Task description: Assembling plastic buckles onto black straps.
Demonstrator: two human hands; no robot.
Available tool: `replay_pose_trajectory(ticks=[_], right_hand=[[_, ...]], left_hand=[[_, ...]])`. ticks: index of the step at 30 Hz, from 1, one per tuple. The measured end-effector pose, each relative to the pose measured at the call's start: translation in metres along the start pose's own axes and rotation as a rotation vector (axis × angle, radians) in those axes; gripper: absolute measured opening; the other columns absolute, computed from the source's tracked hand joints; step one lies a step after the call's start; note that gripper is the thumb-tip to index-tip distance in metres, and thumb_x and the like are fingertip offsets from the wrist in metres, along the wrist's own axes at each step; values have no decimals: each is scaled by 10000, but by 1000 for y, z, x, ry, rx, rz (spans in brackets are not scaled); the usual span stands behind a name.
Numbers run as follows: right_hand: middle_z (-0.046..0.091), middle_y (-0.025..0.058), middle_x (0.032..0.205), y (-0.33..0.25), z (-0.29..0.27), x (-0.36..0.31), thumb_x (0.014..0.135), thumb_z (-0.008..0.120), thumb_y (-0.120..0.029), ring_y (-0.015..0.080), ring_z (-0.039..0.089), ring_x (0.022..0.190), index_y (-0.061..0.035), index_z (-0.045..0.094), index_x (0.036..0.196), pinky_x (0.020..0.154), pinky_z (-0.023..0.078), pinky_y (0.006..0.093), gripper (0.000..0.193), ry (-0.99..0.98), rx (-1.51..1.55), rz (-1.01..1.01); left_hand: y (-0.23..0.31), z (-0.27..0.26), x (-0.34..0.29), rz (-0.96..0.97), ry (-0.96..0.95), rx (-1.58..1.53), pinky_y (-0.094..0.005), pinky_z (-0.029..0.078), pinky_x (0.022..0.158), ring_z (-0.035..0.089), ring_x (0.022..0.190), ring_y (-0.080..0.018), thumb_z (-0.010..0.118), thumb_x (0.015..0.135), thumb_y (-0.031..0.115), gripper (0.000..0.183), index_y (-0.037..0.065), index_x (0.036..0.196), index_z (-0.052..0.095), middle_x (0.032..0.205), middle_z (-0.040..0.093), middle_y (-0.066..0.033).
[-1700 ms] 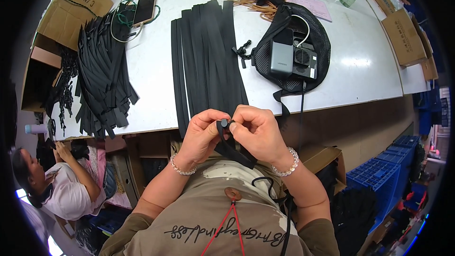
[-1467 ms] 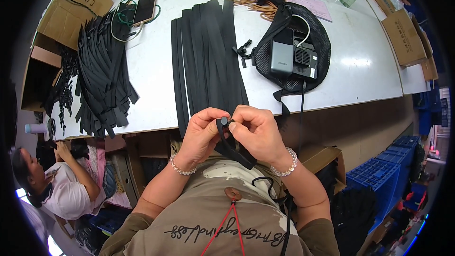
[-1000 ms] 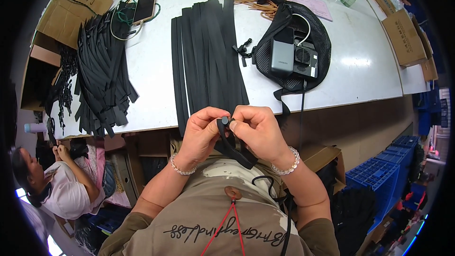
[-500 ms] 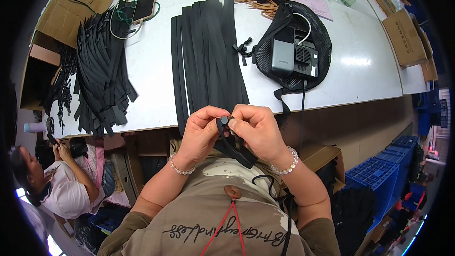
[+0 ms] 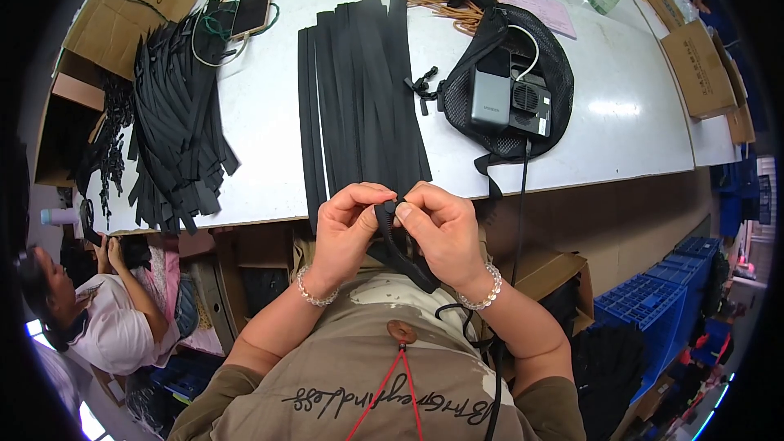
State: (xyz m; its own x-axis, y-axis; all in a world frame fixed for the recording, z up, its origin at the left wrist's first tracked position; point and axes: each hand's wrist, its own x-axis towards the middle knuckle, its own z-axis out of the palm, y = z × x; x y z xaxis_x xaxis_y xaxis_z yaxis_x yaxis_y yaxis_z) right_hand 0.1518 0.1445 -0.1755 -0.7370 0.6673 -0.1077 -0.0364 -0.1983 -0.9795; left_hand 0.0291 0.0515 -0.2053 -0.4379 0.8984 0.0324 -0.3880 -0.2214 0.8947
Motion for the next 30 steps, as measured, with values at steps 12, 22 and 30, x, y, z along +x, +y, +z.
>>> replay_pose_trajectory(ticks=[12, 22, 30], right_hand=[[570, 20, 780, -10, -24, -32, 882, 581, -72, 38, 511, 567, 35, 630, 884, 479, 423, 173, 117, 22, -105, 67], [582, 33, 774, -6, -30, -42, 858, 609, -38, 51, 538, 587, 50, 619, 893, 495, 460, 172, 95, 73, -98, 26], [609, 42, 710, 37, -58, -52, 850, 621, -46, 65, 557, 537, 30, 614, 864, 464, 471, 192, 77, 191, 128, 343]], left_hand=[[3, 19, -20, -319, -28, -64, -223, 473, 839, 561, 943, -90, 621, 841, 0, 291, -24, 1120, 542, 1010, 595, -55], [-8, 29, -20, -374, 50, -152, -190, 501, 722, 593, 772, -64, 663, 807, -10, 201, -4, 996, 597, 876, 638, -32], [-48, 38, -32, -754, 123, -189, -194, 485, 635, 570, 697, -49, 623, 873, 118, 67, 57, 898, 613, 805, 634, 4]])
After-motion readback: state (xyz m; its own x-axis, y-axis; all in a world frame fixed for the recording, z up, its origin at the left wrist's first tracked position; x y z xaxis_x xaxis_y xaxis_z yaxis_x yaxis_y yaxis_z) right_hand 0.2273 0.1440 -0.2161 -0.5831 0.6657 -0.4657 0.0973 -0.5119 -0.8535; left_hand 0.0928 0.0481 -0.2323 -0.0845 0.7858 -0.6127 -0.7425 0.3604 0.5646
